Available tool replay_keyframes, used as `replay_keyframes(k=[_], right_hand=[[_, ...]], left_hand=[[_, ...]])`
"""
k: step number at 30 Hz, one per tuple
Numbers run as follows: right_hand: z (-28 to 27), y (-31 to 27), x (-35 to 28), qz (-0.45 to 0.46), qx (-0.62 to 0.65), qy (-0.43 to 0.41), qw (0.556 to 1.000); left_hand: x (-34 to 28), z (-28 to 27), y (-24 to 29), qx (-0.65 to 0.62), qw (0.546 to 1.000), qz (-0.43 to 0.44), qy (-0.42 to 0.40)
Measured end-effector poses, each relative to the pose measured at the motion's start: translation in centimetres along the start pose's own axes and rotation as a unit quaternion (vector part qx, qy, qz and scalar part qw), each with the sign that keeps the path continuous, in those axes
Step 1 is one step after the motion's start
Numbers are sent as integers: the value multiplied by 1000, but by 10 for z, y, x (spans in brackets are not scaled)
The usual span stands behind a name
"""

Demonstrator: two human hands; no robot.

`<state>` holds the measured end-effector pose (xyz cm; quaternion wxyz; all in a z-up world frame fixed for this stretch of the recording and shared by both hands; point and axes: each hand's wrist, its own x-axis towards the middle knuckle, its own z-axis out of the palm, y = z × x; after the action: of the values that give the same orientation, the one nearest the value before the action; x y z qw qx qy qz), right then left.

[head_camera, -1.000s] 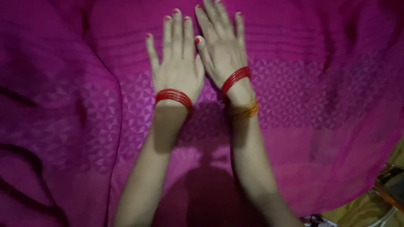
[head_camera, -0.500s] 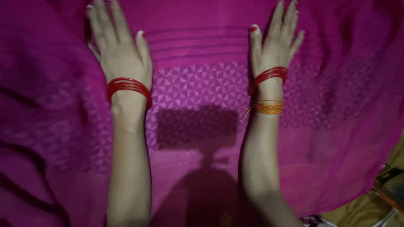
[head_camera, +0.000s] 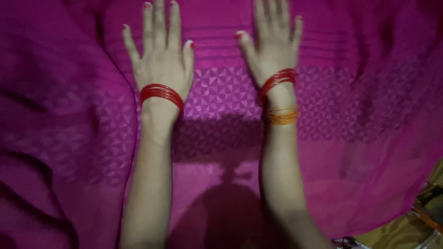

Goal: The person is ironing a pink saree/garment on a bed.

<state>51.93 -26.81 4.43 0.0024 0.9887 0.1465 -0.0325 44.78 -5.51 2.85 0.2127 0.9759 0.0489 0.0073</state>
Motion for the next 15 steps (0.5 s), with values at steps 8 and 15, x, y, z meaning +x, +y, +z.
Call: replay_keyframes(k=[8, 15], right_hand=[[20, 71, -9, 114, 64, 108, 986], [17, -37, -8, -85, 86, 55, 991]], left_hand=[[-8, 0, -29, -82, 992, -64, 72], [-5, 37, 30, 15, 1000, 0, -7]])
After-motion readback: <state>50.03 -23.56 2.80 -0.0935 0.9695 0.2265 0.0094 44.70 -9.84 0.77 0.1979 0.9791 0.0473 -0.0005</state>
